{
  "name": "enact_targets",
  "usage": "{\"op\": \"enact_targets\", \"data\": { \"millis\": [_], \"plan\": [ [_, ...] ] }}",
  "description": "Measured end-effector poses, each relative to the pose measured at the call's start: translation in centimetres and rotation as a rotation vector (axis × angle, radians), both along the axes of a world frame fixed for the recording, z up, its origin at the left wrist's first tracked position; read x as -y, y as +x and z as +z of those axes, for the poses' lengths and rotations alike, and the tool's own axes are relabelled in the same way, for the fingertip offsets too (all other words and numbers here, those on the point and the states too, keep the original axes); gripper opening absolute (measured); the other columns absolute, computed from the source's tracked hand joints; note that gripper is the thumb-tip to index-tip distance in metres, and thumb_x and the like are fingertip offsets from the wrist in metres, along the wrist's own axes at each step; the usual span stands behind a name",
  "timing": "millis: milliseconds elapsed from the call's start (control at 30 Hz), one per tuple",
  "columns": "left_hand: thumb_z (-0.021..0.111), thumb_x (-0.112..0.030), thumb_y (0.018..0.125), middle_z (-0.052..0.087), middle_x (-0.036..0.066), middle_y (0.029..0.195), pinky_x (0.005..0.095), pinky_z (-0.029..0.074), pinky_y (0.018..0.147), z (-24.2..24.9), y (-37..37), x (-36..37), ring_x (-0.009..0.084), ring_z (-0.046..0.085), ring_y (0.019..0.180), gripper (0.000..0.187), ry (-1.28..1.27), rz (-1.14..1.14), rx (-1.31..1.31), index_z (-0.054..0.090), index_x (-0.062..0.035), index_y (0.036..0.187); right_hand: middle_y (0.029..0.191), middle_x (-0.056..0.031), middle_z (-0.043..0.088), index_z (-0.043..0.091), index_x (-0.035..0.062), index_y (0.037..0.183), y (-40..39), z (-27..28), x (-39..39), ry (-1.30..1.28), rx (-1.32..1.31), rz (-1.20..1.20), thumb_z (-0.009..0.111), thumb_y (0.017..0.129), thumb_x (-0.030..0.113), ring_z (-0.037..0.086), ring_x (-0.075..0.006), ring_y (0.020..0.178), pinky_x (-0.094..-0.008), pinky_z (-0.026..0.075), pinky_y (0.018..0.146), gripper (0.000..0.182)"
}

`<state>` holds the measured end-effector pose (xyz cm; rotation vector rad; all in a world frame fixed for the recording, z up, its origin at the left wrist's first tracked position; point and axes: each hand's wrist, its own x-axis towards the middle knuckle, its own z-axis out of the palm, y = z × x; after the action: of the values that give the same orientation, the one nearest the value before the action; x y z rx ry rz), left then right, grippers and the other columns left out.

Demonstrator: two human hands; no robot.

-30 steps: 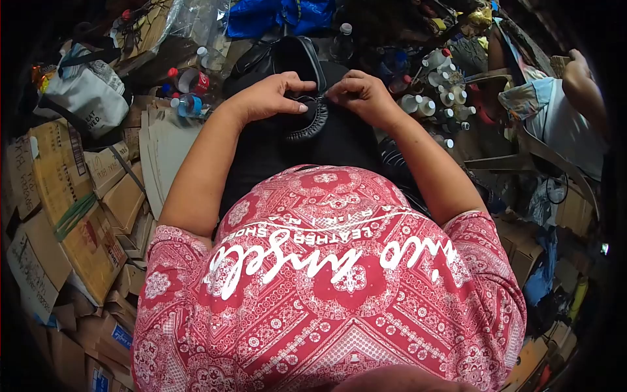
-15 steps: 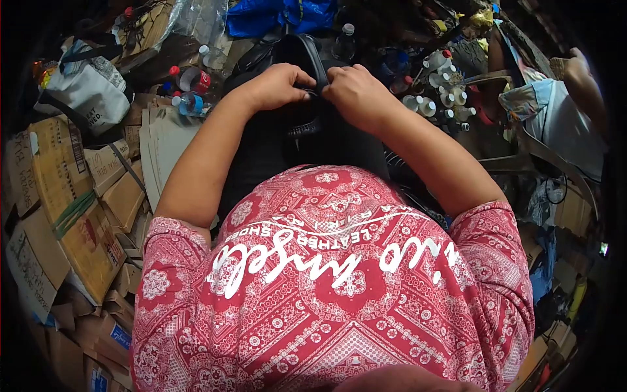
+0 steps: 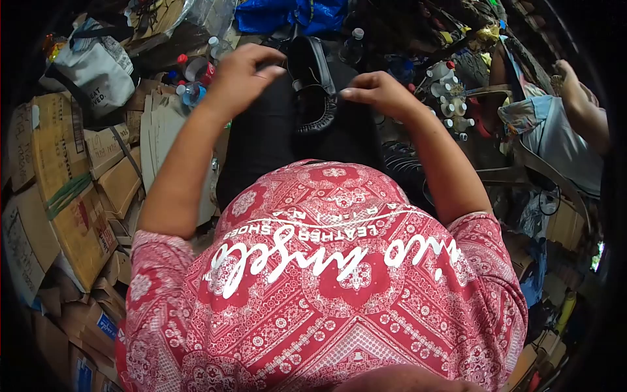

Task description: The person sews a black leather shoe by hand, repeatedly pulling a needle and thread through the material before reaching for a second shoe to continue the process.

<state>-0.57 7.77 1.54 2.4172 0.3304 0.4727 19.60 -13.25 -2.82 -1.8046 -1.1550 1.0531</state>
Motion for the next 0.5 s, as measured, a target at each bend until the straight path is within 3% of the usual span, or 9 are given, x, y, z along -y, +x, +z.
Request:
{"op": "enact_targets", "data": {
  "millis": [100,167,233,267,333,367,433,467,500],
  "plan": [
    [0.064,-0.008,0.084,0.066,0.008,0.094,0.0273,0.048,0.074,2.2,-3.3,-1.6,0.0182,0.063,0.083,0.019,0.001,0.057,-0.028,0.067,-0.0051,0.103,0.078,0.0019,0.059,0.063,0.0070,0.091,1.9,-0.8,2.3,0.108,-0.669,-0.128,0.064,0.088,0.031,0.056,-0.0101,0.075,-0.0288,0.044,0.077,0.024],
    [0.064,-0.010,0.085,0.066,0.009,0.093,0.0293,0.049,0.073,2.8,-4.9,-1.9,0.0208,0.063,0.082,0.018,0.077,0.047,-0.075,0.067,-0.0057,0.102,0.076,0.0036,0.052,0.058,0.0076,0.108,2.2,0.4,3.5,0.311,-1.161,-0.127,0.058,0.092,0.025,0.051,-0.0084,0.073,-0.0322,0.044,0.078,0.024],
    [0.064,-0.012,0.085,0.066,0.011,0.092,0.0313,0.049,0.072,2.9,-5.8,-1.8,0.0235,0.064,0.080,0.018,0.151,0.035,-0.120,0.067,-0.0063,0.102,0.082,0.0022,0.058,0.061,0.0064,0.108,2.8,0.9,3.6,0.298,-1.124,-0.090,0.058,0.092,0.026,0.055,-0.0103,0.079,-0.0313,0.044,0.081,0.026],
    [0.064,-0.020,0.084,0.065,0.011,0.087,0.0352,0.049,0.069,2.9,-6.0,-1.6,0.0274,0.063,0.077,0.017,0.287,0.016,-0.179,0.067,-0.0058,0.093,0.082,0.0022,0.058,0.061,0.0064,0.108,2.6,1.0,3.5,0.295,-1.124,-0.088,0.058,0.092,0.026,0.055,-0.0103,0.079,-0.0313,0.044,0.081,0.026],
    [0.064,-0.029,0.084,0.064,0.011,0.082,0.0391,0.049,0.067,2.7,-6.2,-1.6,0.0313,0.062,0.075,0.023,0.425,0.003,-0.236,0.066,-0.0053,0.084,0.093,0.0019,0.062,0.063,0.0042,0.104,1.1,1.7,2.4,0.090,-0.236,-0.176,0.057,0.093,0.029,0.057,-0.0130,0.087,-0.0293,0.044,0.085,0.028],
    [0.064,-0.031,0.084,0.062,0.011,0.078,0.0404,0.049,0.066,2.6,-6.1,-1.7,0.0317,0.061,0.073,0.027,0.515,-0.013,-0.268,0.063,-0.0051,0.078,0.087,-0.0002,0.063,0.066,0.0070,0.102,0.7,0.5,1.9,0.115,-0.099,-0.139,0.056,0.092,0.028,0.050,-0.0049,0.082,-0.0229,0.040,0.076,0.025],
    [0.063,-0.034,0.084,0.061,0.010,0.074,0.0416,0.048,0.065,2.1,-5.9,-2.0,0.0322,0.060,0.071,0.031,0.602,-0.029,-0.300,0.060,-0.0050,0.073,0.074,-0.0055,0.061,0.065,0.0071,0.092,-1.1,1.5,1.4,-0.119,0.440,-0.059,0.057,0.092,0.032,0.054,-0.0120,0.070,-0.0279,0.039,0.074,0.027],
    [0.062,-0.035,0.084,0.059,0.010,0.071,0.0414,0.048,0.064,1.8,-5.9,-2.4,0.0318,0.059,0.070,0.033,0.615,-0.039,-0.286,0.058,-0.0050,0.070,0.064,-0.0102,0.056,0.059,0.0062,0.078,-1.5,2.1,1.2,-0.056,0.811,0.071,0.056,0.091,0.036,0.055,-0.0236,0.062,-0.0335,0.036,0.073,0.032],
    [0.062,-0.035,0.084,0.058,0.010,0.069,0.0412,0.048,0.064,1.5,-6.0,-2.8,0.0315,0.059,0.068,0.035,0.627,-0.048,-0.272,0.056,-0.0051,0.068,0.064,-0.0102,0.056,0.059,0.0062,0.078,-1.4,1.6,1.4,-0.059,0.811,0.072,0.056,0.091,0.036,0.055,-0.0236,0.062,-0.0335,0.036,0.073,0.032]
  ]
}}
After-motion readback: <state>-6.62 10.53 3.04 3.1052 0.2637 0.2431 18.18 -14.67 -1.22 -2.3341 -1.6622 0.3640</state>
